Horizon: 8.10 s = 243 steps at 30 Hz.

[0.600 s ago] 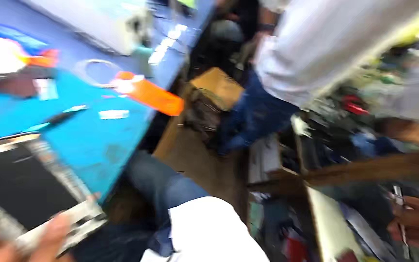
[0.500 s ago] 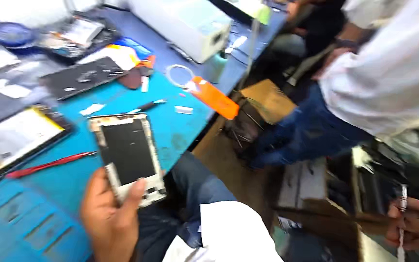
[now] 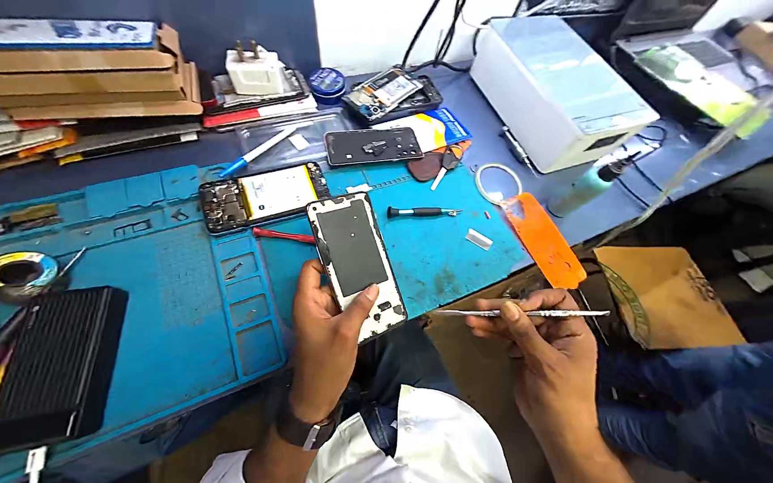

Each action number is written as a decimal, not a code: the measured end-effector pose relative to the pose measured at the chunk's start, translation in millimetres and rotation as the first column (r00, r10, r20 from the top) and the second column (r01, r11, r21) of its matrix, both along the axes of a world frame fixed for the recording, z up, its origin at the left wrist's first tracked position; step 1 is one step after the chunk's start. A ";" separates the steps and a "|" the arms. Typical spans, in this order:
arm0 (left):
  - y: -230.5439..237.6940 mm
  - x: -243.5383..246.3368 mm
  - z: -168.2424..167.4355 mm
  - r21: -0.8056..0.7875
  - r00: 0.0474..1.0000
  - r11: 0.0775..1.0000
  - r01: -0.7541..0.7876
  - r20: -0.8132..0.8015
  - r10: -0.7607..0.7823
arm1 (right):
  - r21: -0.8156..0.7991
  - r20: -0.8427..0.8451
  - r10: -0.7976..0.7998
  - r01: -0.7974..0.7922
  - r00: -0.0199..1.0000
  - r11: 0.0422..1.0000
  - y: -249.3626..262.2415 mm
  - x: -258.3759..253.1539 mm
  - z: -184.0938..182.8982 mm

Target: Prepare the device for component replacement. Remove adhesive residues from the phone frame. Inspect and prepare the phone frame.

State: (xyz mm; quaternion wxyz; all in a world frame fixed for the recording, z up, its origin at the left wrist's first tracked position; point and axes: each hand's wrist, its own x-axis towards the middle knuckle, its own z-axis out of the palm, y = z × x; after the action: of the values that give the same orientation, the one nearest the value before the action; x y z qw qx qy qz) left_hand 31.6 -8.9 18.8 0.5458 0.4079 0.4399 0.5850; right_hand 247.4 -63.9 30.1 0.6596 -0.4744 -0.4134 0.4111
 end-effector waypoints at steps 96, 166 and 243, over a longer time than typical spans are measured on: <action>26.1 29.2 2.2 -0.073 0.780 0.988 -0.137 -0.623 0.063 | 0.296 0.775 -0.165 -0.120 0.610 0.948 56.3 -43.0 -31.1; 24.5 30.8 -7.2 -0.046 0.706 0.981 -0.187 -0.700 0.102 | 0.244 0.756 -0.139 -0.079 0.639 0.967 122.8 -57.3 -24.6; 24.8 31.9 -7.7 -0.048 0.693 0.973 -0.224 -0.710 0.124 | 0.280 0.547 -0.138 -0.025 0.826 0.960 87.1 -45.1 -41.4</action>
State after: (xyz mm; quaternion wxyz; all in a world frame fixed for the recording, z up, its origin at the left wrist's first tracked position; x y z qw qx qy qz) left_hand 63.5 15.9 11.1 0.3051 0.5192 0.6881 0.4048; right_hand 202.4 23.1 -11.3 0.5801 -0.4898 -0.6276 0.1722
